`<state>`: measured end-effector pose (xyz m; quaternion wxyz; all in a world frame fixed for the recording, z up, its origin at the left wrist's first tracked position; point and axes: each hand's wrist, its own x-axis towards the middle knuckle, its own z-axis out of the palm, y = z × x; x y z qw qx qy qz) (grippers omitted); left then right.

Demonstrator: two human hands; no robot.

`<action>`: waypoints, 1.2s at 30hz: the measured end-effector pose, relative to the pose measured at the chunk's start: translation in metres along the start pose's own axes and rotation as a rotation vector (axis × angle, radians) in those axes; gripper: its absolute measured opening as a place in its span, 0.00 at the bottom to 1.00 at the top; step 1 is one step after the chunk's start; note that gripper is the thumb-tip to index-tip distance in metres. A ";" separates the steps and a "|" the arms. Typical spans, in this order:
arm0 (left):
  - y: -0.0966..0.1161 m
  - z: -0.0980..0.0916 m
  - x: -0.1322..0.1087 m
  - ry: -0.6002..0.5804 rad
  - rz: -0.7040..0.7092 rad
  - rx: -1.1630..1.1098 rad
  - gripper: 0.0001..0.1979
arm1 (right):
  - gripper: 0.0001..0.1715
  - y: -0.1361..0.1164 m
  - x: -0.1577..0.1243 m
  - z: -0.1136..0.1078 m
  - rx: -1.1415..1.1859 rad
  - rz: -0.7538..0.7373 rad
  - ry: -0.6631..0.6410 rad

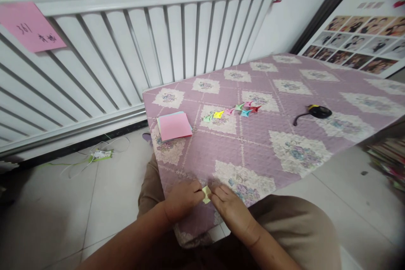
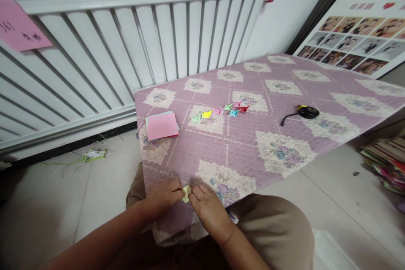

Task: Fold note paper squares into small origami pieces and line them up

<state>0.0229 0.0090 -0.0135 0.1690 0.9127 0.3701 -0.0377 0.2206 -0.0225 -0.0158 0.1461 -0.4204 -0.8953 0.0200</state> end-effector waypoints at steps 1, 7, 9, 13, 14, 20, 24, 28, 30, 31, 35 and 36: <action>0.000 0.000 0.000 0.006 0.016 0.036 0.08 | 0.14 0.000 0.000 0.000 -0.006 -0.003 -0.006; 0.000 0.001 -0.001 0.045 0.051 0.175 0.08 | 0.11 0.000 -0.006 0.006 -0.026 -0.011 0.002; 0.000 0.002 -0.001 0.042 0.061 0.172 0.08 | 0.12 -0.002 -0.010 0.008 -0.024 0.000 0.029; 0.000 0.004 -0.002 0.038 0.075 0.177 0.09 | 0.14 -0.008 -0.020 0.016 -0.041 0.062 0.094; 0.002 0.004 -0.004 0.046 0.079 0.183 0.09 | 0.15 -0.010 -0.023 0.018 -0.049 0.082 0.100; 0.016 0.004 -0.018 0.126 0.116 0.234 0.13 | 0.19 -0.018 -0.033 0.026 -0.068 0.181 0.082; 0.023 0.005 -0.023 0.117 0.067 0.234 0.17 | 0.20 -0.023 -0.033 0.025 -0.087 0.215 0.107; 0.024 0.007 -0.023 0.121 0.041 0.230 0.18 | 0.19 -0.033 -0.033 0.027 -0.072 0.262 0.183; 0.023 0.007 -0.023 0.125 0.053 0.223 0.18 | 0.20 -0.038 -0.034 0.031 -0.045 0.265 0.233; 0.022 0.008 -0.023 0.127 0.058 0.217 0.17 | 0.20 -0.040 -0.034 0.033 -0.032 0.262 0.251; 0.018 0.012 -0.027 0.157 0.060 0.186 0.19 | 0.21 -0.040 -0.037 0.040 -0.010 0.265 0.269; 0.017 0.013 -0.028 0.170 0.053 0.180 0.19 | 0.21 -0.040 -0.037 0.040 -0.016 0.260 0.257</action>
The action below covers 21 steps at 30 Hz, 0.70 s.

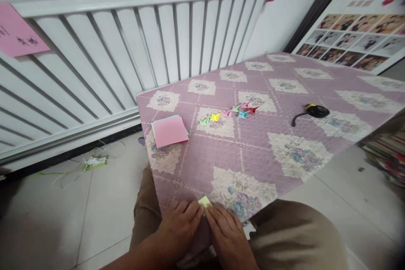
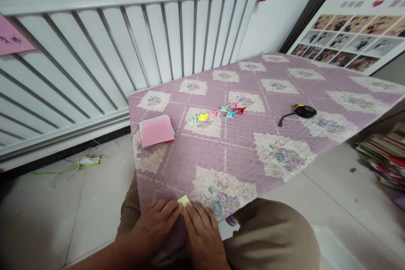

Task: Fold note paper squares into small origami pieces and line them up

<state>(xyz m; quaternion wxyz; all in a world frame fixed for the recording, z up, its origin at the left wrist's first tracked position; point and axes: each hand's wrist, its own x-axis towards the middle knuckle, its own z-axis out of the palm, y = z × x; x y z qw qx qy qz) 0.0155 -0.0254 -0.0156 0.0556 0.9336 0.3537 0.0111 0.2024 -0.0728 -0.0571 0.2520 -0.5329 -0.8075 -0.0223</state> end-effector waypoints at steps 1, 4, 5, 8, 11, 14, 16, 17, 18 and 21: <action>0.000 0.002 -0.001 0.012 -0.008 -0.004 0.20 | 0.21 0.001 0.000 0.000 -0.011 -0.003 -0.007; -0.001 0.009 -0.005 0.048 -0.028 0.001 0.20 | 0.21 0.005 0.000 -0.005 -0.053 -0.029 -0.018; 0.000 0.011 -0.006 0.058 -0.036 0.005 0.20 | 0.21 0.006 0.000 -0.007 -0.070 -0.043 -0.021; 0.002 0.018 -0.007 0.079 -0.081 0.009 0.20 | 0.22 0.011 0.000 -0.012 -0.128 -0.102 -0.060; 0.004 0.020 -0.006 0.090 -0.116 0.000 0.19 | 0.23 0.015 0.000 -0.014 -0.152 -0.118 -0.083; 0.004 0.020 -0.005 0.094 -0.136 -0.007 0.18 | 0.21 0.017 0.004 -0.015 -0.130 -0.111 -0.078; 0.004 0.021 -0.005 0.091 -0.159 -0.011 0.18 | 0.19 0.017 0.008 -0.016 -0.101 -0.094 -0.061; 0.005 0.021 -0.006 0.087 -0.169 -0.010 0.18 | 0.18 0.016 0.011 -0.016 -0.077 -0.065 -0.050; 0.005 0.022 -0.006 0.085 -0.178 -0.008 0.19 | 0.16 0.015 0.015 -0.017 -0.044 -0.022 -0.039; 0.008 0.023 -0.008 0.074 -0.199 0.009 0.20 | 0.11 0.010 0.025 -0.018 0.081 0.141 -0.048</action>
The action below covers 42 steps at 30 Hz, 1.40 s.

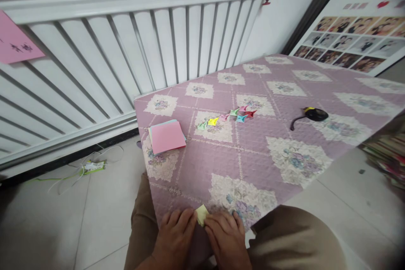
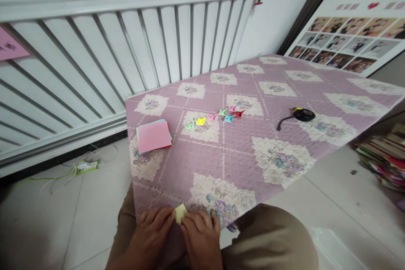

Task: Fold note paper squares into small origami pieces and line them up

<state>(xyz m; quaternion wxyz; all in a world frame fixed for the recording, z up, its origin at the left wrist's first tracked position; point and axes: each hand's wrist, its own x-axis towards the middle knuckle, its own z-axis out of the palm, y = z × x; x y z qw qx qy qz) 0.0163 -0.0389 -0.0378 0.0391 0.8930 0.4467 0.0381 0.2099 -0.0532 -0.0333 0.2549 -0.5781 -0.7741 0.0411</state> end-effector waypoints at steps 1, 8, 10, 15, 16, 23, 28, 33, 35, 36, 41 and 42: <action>0.001 0.000 -0.001 -0.004 -0.012 0.008 0.20 | 0.10 -0.002 0.003 0.001 0.034 0.042 -0.017; 0.007 -0.009 0.006 -0.043 -0.092 -0.026 0.17 | 0.07 -0.007 0.014 0.012 0.084 0.243 0.002; 0.007 -0.017 0.014 -0.056 -0.145 -0.096 0.14 | 0.04 -0.002 0.014 0.014 0.072 0.232 -0.019; 0.004 -0.040 0.044 -0.164 -0.262 -0.262 0.07 | 0.13 0.009 0.015 0.010 0.017 0.234 -0.028; 0.003 -0.043 0.050 -0.171 -0.284 -0.269 0.06 | 0.14 0.009 0.016 0.008 0.004 0.240 -0.036; 0.001 -0.055 0.067 -0.317 -0.239 -0.283 0.09 | 0.11 0.004 0.020 0.003 0.001 0.281 -0.090; 0.000 -0.060 0.069 -0.321 -0.205 -0.320 0.07 | 0.12 0.002 0.017 0.007 0.015 0.263 -0.036; 0.000 -0.055 0.066 -0.271 -0.225 -0.369 0.08 | 0.13 0.000 0.017 0.006 0.051 0.253 -0.028; -0.001 -0.050 0.063 -0.245 -0.234 -0.396 0.08 | 0.08 -0.002 0.019 0.005 0.065 0.252 -0.036; -0.002 -0.048 0.061 -0.232 -0.238 -0.410 0.08 | 0.06 -0.002 0.019 0.005 0.071 0.250 -0.039; -0.005 -0.040 0.057 -0.187 -0.225 -0.493 0.08 | 0.04 -0.001 0.021 0.003 0.126 0.197 -0.068; -0.006 -0.041 0.057 -0.181 -0.212 -0.509 0.07 | 0.04 0.000 0.022 0.001 0.146 0.177 -0.082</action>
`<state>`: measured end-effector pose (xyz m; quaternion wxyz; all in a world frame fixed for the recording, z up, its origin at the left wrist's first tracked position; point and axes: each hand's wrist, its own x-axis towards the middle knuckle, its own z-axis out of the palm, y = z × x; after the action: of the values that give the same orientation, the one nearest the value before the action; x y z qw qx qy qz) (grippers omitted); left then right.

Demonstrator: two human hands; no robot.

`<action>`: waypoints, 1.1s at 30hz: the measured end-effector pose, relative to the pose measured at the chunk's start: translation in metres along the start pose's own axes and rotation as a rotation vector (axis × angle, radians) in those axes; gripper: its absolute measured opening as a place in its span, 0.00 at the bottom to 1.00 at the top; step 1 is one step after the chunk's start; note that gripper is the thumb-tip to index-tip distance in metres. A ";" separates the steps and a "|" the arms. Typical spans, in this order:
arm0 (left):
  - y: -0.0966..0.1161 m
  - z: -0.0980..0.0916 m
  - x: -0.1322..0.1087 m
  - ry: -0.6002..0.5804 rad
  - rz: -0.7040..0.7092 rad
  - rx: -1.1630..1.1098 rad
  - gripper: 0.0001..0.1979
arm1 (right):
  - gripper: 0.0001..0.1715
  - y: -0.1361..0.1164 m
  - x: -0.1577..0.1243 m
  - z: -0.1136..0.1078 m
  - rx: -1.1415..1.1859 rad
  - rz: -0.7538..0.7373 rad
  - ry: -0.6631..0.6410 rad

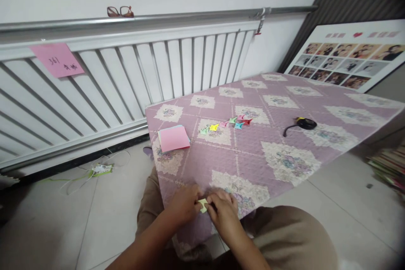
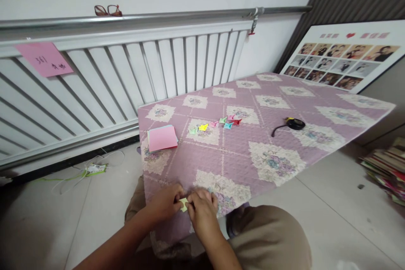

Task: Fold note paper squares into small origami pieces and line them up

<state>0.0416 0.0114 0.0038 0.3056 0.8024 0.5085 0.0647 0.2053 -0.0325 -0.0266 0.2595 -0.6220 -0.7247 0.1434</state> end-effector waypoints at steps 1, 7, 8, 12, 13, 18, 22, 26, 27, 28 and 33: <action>0.000 -0.001 -0.001 0.003 0.015 -0.013 0.05 | 0.05 0.000 0.001 -0.002 0.022 -0.022 -0.021; 0.000 0.001 -0.008 0.209 0.162 0.002 0.04 | 0.06 0.000 0.014 -0.018 0.151 -0.200 -0.051; -0.002 0.003 -0.009 0.269 0.200 0.050 0.04 | 0.07 0.000 0.015 -0.019 0.134 -0.244 -0.032; -0.011 0.016 -0.013 0.378 0.288 0.303 0.07 | 0.07 0.000 0.015 -0.014 -0.045 -0.374 0.064; -0.013 0.020 -0.014 0.371 0.294 0.346 0.08 | 0.07 0.000 0.013 -0.012 -0.091 -0.384 0.071; -0.019 0.033 -0.024 0.276 0.261 0.398 0.12 | 0.08 0.006 0.000 0.002 -0.146 -0.384 0.020; -0.017 0.036 -0.030 0.261 0.221 0.371 0.12 | 0.08 0.009 -0.002 0.002 -0.087 -0.357 -0.050; -0.012 0.035 -0.037 0.276 0.168 0.333 0.12 | 0.10 0.003 0.003 -0.009 -0.056 -0.358 -0.129; -0.011 0.035 -0.039 0.280 0.161 0.318 0.11 | 0.10 0.001 0.004 -0.011 -0.057 -0.359 -0.138; -0.010 0.034 -0.040 0.287 0.155 0.303 0.10 | 0.10 0.000 0.005 -0.013 -0.059 -0.362 -0.143; -0.010 0.035 -0.044 0.315 0.132 0.233 0.10 | 0.16 0.000 0.007 -0.014 -0.063 -0.387 -0.158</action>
<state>0.0278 -0.0384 -0.0207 0.1223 0.8440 0.5002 0.1500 0.2124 -0.0269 -0.0138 0.2051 -0.4658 -0.8529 0.1165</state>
